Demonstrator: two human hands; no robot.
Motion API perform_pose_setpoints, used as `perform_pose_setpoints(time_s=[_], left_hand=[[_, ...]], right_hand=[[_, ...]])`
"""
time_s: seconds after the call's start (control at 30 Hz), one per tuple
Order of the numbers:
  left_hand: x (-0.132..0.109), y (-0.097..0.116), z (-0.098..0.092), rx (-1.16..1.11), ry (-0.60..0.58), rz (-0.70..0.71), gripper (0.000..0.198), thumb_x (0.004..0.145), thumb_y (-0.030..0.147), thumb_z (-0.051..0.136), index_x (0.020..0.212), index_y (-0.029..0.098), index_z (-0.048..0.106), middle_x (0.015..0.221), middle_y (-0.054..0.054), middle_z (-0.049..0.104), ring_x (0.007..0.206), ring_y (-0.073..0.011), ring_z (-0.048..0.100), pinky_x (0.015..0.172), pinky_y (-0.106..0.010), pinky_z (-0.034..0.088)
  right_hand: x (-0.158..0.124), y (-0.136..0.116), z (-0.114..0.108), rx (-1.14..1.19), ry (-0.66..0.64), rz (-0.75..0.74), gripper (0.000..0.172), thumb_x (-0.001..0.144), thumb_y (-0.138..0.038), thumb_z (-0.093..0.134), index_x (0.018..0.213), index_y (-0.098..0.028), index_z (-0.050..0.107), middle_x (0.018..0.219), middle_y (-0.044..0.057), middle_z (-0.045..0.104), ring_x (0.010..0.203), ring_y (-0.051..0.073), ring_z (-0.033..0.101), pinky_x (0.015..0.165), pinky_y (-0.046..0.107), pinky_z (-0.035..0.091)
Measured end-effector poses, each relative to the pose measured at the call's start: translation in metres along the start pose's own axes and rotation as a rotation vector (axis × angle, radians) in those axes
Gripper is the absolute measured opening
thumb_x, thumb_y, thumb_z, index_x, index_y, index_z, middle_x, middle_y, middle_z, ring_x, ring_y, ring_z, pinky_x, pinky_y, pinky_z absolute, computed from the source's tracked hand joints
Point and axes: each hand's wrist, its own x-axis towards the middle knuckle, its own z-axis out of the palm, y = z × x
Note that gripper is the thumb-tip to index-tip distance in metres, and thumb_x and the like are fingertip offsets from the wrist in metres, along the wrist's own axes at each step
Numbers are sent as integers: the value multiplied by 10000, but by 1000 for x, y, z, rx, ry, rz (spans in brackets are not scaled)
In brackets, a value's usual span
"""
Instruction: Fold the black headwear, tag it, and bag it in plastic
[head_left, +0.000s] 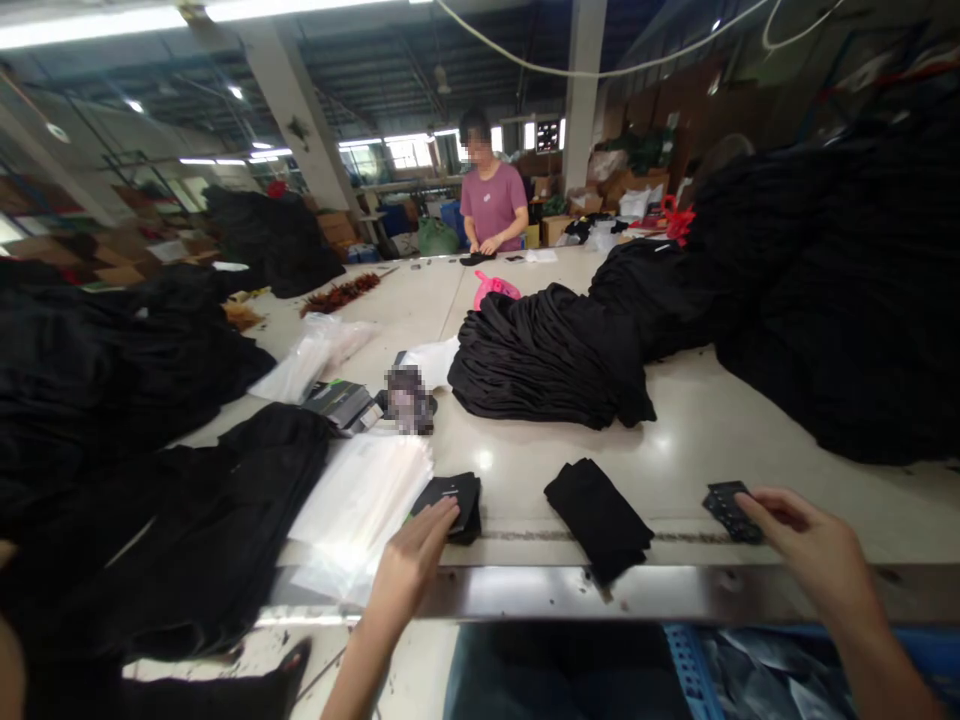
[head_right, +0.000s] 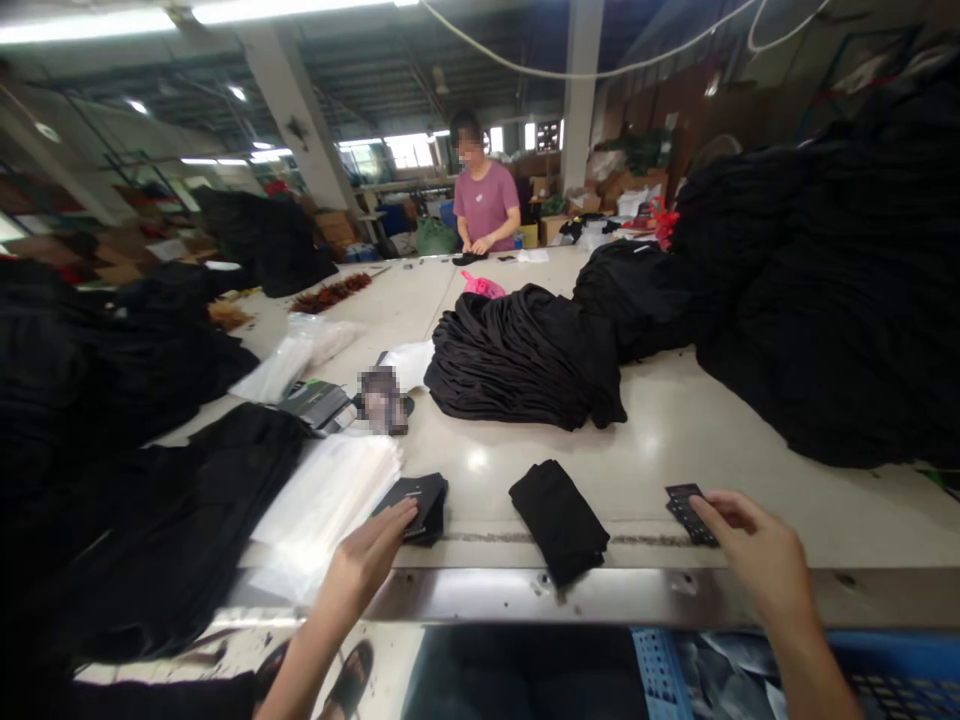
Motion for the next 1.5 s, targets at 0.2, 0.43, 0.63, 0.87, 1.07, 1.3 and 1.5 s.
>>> perform_pose_setpoints(time_s=[0.2,0.43,0.63,0.87,1.07,1.3,1.5], left_hand=[[60,70,21,-161,144,111,240,1005,72,496,1120,172,680,1200,-83,762,1225,-188,689,1131,-406,538],[9,13,4,-7,124,-59,227,975,89,517,1050,197,701,1151,-55,773,1077,-187,748,1011,-357,601],[-1,29,10,96,96,-78,319,977,112,503,1106,269,749,1224,-40,753,1177,-249,680,1019,-468,542],[64,133,75,-244,58,-17,446,947,66,477,1192,313,756,1307,-66,711,1139,-228,643,921,-399,524],[52,119,79,-412,4,-120,525,840,-6,425,1202,239,716,1298,-75,711,1245,-204,639,1042,-421,524],[-8,-38,-6,147,166,-814,425,1015,301,392,1246,59,653,1331,-238,653,1295,-323,615,1121,-538,488],[-35,-67,-31,240,-49,-894,361,1012,350,439,1100,148,724,1074,-138,778,961,-273,761,840,-365,609]], right_hand=[[-51,-73,38,245,-336,-122,434,776,-604,759,890,-189,701,895,61,705,865,210,638,802,297,482],[-70,-85,39,258,-414,-145,395,830,-572,746,844,-184,678,830,29,650,801,170,603,707,253,460],[-77,-97,57,290,-486,-101,444,798,-600,746,908,-176,679,816,43,683,783,191,622,707,282,454],[-72,-112,75,165,-470,-168,425,793,-604,694,929,-204,646,771,33,690,745,207,609,689,313,415],[-53,-70,109,-183,-425,-285,295,704,-519,616,764,-240,693,827,75,708,891,315,646,897,469,438],[-43,-55,117,156,-583,240,866,505,-549,824,1216,-207,468,901,92,744,804,332,734,768,457,579],[-50,-75,119,174,-850,365,519,538,-538,852,844,-161,668,813,154,764,734,311,744,647,354,585]])
